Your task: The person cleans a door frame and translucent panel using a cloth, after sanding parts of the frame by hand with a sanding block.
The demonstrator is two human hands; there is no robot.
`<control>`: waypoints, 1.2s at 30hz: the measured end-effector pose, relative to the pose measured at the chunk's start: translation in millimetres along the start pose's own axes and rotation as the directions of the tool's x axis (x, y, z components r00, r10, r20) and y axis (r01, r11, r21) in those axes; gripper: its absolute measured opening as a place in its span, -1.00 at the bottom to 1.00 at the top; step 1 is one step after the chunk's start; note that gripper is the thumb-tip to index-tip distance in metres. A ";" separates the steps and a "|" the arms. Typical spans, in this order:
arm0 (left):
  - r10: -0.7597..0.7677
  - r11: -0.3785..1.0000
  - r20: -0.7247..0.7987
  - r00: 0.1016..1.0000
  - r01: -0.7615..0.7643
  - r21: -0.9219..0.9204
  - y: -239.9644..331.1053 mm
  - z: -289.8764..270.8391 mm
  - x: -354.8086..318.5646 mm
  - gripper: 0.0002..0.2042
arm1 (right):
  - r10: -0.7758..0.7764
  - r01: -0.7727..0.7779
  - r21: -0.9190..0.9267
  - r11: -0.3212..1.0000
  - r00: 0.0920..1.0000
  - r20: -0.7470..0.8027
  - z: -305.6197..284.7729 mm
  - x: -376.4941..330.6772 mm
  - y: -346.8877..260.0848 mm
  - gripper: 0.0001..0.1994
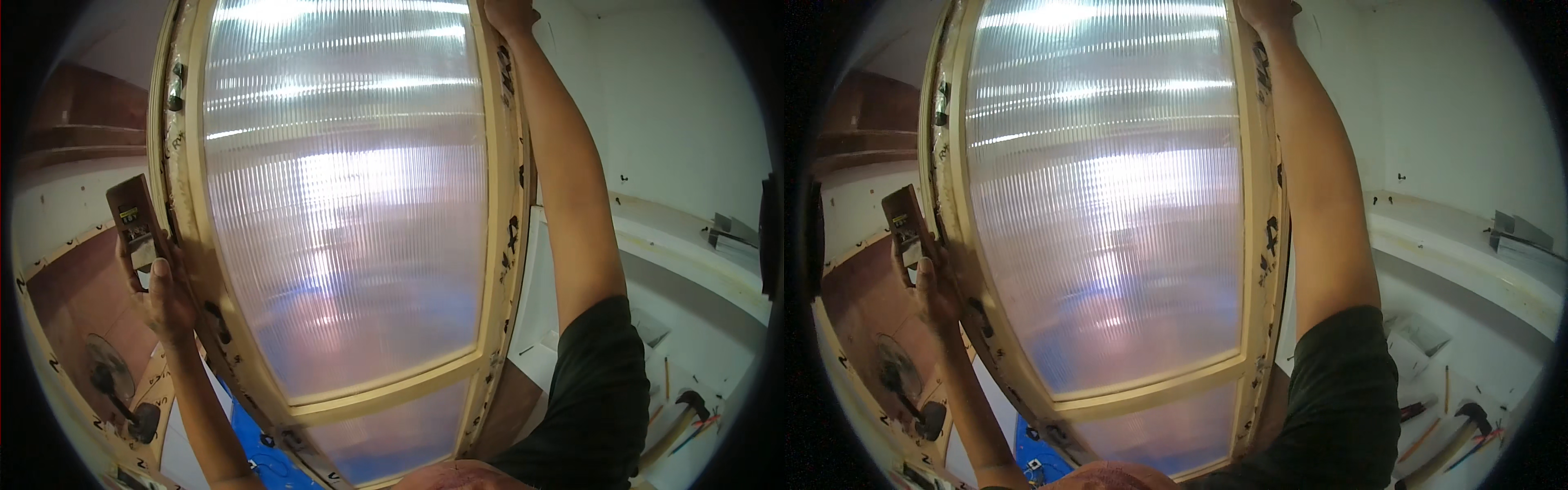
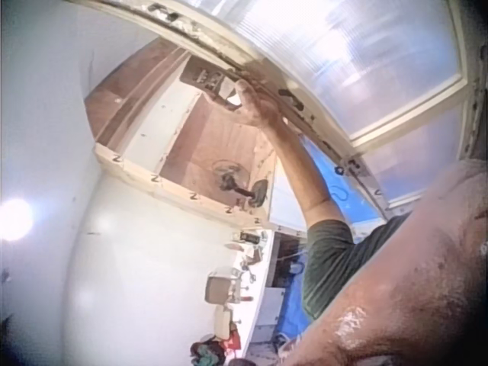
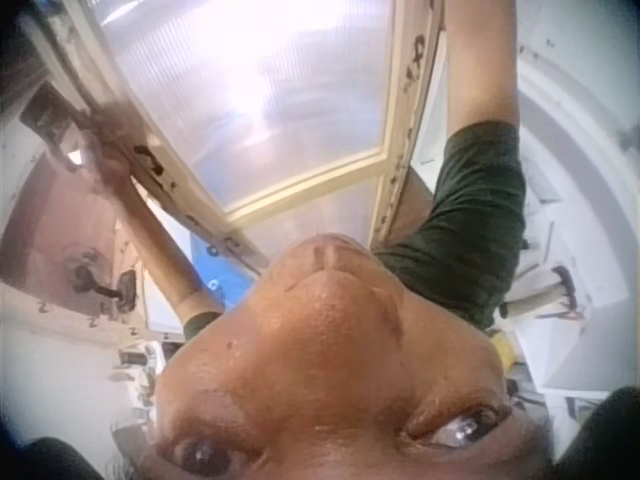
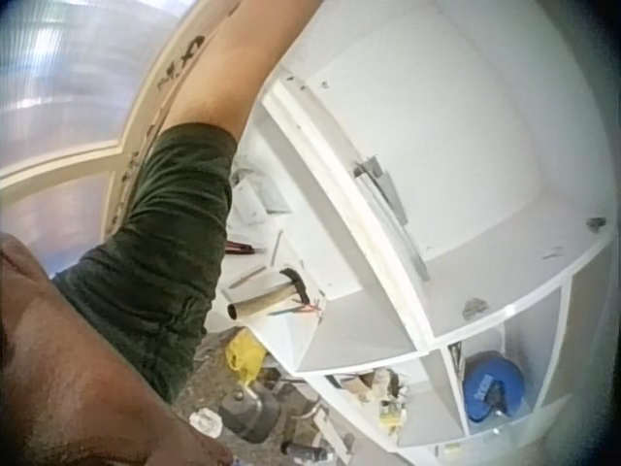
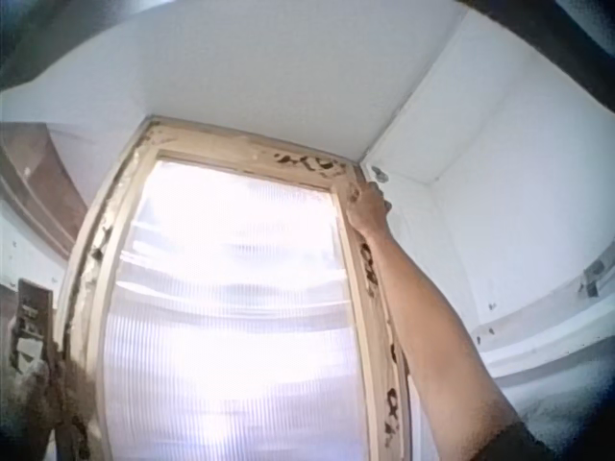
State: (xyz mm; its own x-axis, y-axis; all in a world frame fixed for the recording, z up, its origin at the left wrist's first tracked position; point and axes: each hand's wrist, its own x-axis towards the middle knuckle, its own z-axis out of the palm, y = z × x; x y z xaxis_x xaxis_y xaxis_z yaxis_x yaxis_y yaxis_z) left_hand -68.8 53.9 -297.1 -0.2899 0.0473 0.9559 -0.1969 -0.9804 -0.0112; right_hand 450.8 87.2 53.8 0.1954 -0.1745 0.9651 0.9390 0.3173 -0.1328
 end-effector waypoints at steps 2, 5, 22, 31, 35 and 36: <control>0.002 1.000 0.001 1.000 -0.002 -0.006 -1.4 0.1 -0.4 -0.30 | -0.034 0.039 -0.088 0.995 0.998 0.056 12.6 -1.4 3.6 -0.49; -0.001 1.000 -0.030 1.000 0.000 -0.026 -2.4 2.1 -1.8 -0.30 | -0.077 0.113 -0.210 0.971 0.982 0.173 11.6 -3.0 10.7 -0.46; -0.010 0.997 -0.037 0.999 0.013 0.076 -2.4 -5.6 2.6 -0.39 | -0.155 0.259 -0.317 0.912 0.936 0.317 -22.7 -108.8 15.7 -0.39; -0.020 0.992 -0.049 0.999 0.026 0.122 0.6 6.1 2.3 -0.40 | -0.335 0.365 -0.338 0.868 0.931 0.146 -22.4 -177.4 61.9 -0.47; 0.054 0.990 0.032 0.998 -0.057 0.131 -1.1 -4.0 6.9 -0.39 | -0.273 0.318 -0.305 0.898 0.945 0.182 -39.6 -228.7 58.5 -0.46; 0.024 0.994 -0.003 1.000 -0.024 0.108 -8.5 -2.7 6.0 -0.41 | -0.255 0.308 -0.304 0.902 0.945 0.202 -43.6 -247.6 60.7 -0.46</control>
State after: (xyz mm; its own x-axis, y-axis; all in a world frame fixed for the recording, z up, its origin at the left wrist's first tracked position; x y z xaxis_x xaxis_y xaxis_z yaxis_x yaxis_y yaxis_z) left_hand -71.3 63.0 -292.1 -0.2971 0.0241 0.9545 -0.0873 -0.9962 -0.0021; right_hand 471.8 109.0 -203.0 -0.1121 -0.0573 0.9920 0.9927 -0.0508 0.1092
